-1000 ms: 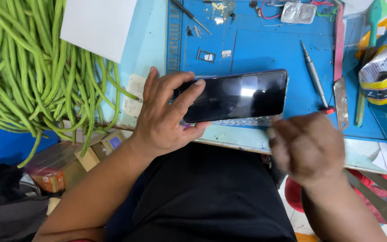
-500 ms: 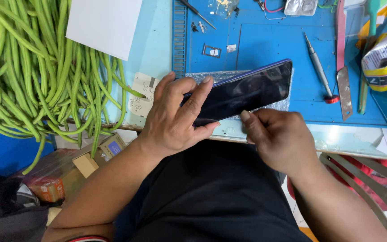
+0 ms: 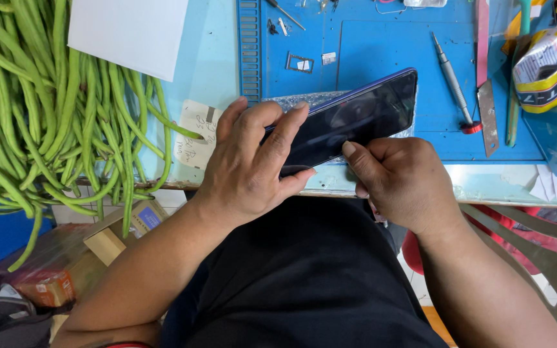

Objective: The person wipes the surface of a smartphone and applies a screen protector to the device on a repair bench.

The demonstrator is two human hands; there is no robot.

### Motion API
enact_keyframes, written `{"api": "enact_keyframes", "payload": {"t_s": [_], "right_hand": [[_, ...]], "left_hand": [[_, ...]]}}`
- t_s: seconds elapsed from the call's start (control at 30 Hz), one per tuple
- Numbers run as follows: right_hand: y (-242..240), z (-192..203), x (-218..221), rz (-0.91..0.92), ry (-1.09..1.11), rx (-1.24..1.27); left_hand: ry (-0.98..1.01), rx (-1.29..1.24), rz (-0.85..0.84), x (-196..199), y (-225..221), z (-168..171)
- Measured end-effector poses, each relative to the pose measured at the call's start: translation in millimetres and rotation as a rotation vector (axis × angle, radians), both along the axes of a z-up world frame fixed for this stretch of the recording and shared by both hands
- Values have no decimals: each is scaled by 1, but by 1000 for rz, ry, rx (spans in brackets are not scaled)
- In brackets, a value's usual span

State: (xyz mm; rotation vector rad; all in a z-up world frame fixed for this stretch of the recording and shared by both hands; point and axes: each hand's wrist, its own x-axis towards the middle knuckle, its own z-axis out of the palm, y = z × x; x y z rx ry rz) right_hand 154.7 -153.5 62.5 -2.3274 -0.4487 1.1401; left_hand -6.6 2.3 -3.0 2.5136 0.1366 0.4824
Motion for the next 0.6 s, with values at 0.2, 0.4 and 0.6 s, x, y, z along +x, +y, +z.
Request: {"api": "enact_keyframes", "payload": {"t_s": [0.2,0.4,0.6], "right_hand": [[1,-2,2,7,26,14],[2,-1,4,3,59,8],[1,-2,6,-16,110,18]], "left_hand": [[-11,3,0,0,0,-2],[-20,0,0,0,-1,-2],[-8,2,2,0,-2,-2]]}}
